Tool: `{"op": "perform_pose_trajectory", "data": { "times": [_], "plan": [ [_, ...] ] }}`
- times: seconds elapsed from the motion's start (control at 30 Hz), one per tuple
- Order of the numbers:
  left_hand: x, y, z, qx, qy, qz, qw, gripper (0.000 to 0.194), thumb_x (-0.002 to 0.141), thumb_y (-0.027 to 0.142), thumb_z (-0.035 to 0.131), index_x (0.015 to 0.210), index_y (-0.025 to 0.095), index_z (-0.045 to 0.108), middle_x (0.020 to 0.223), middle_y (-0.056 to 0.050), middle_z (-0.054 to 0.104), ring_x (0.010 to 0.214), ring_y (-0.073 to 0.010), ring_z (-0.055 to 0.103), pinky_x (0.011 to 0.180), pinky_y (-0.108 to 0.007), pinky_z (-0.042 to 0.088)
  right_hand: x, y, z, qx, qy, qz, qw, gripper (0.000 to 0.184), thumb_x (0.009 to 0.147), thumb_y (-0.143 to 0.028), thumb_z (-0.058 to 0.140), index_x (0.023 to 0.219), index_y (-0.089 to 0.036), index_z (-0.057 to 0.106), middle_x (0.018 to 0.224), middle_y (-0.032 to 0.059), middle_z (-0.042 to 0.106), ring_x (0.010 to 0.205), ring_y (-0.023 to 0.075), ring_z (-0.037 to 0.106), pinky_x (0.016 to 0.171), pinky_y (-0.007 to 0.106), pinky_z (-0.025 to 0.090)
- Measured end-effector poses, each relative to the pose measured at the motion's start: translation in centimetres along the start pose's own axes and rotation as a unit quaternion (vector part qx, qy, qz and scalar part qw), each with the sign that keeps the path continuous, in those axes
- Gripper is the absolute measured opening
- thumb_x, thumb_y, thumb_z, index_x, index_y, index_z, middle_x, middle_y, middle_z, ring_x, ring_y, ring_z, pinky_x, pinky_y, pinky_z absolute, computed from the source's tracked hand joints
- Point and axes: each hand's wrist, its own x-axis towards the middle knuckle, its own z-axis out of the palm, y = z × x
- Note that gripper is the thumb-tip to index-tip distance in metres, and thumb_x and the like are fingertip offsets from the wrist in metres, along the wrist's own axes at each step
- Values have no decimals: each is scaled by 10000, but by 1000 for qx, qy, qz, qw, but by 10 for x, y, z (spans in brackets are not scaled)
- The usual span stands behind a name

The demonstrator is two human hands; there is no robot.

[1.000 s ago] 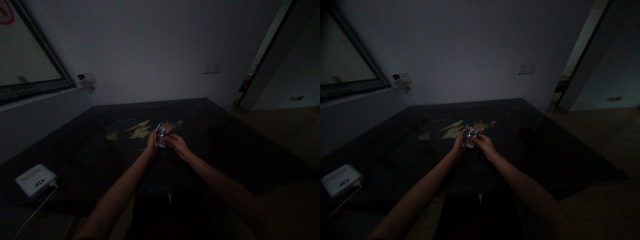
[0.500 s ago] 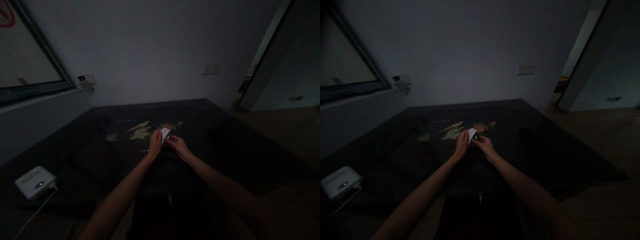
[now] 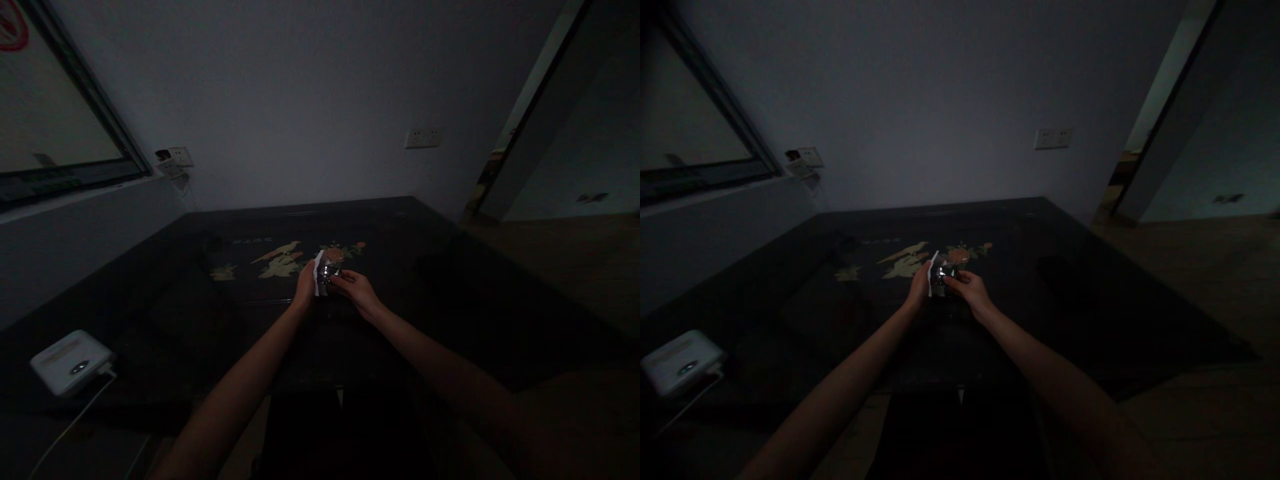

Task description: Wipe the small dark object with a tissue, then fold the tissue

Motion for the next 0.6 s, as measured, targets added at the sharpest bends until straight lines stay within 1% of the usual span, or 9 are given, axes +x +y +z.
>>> {"op": "perform_pose_trajectory", "data": {
  "times": [0.1, 0.17, 0.27, 0.4, 0.5, 0.6],
  "plan": [
    [2, -3, 1, -81, -19, -84, 993, 272, 778, 420, 588, 771, 150, 622, 671, -21, 641, 647, -150, 603, 691, -263, 481, 0, 0, 0, 4, -6, -4, 1000, 388, 513, -333, 875, 806, -167, 684, 846, 35, 727, 790, 173, 688, 806, 315, 557],
    [2, -2, 2, -110, -43, -118, 986, 245, 778, 394, 586, 737, 154, 612, 648, -24, 637, 626, -153, 605, 693, -277, 497, 0, -1, 1, 10, -8, -2, 1000, 387, 514, -335, 877, 805, -171, 681, 859, 35, 726, 790, 169, 687, 800, 311, 560],
    [0, 2, 3, -133, -77, -126, 980, 222, 801, 358, 549, 759, 156, 631, 685, -50, 664, 687, -183, 635, 726, -310, 519, -1, -2, 2, 20, -13, 4, 1000, 394, 511, -338, 879, 807, -169, 680, 872, 35, 725, 790, 163, 686, 799, 297, 558],
    [0, 5, 3, -146, -101, -144, 973, 269, 829, 370, 493, 810, 156, 655, 759, -82, 687, 799, -218, 654, 785, -344, 524, -2, -3, 3, 22, -27, 4, 999, 383, 542, -360, 863, 823, -172, 683, 898, 43, 726, 822, 172, 688, 805, 300, 555],
    [0, 5, 4, -134, -117, -146, 973, 272, 810, 399, 519, 811, 163, 653, 794, -85, 694, 842, -229, 654, 806, -353, 519, -3, -3, 3, 24, -33, 2, 999, 376, 547, -366, 861, 816, -172, 684, 895, 47, 728, 846, 188, 689, 817, 319, 556],
    [0, 5, 4, -121, -108, -131, 978, 261, 788, 408, 555, 790, 163, 646, 776, -81, 693, 838, -233, 656, 801, -357, 520, -2, -2, 2, 20, -32, 1, 999, 386, 545, -367, 862, 825, -169, 686, 874, 44, 727, 831, 185, 688, 826, 325, 553]
  ]
}}
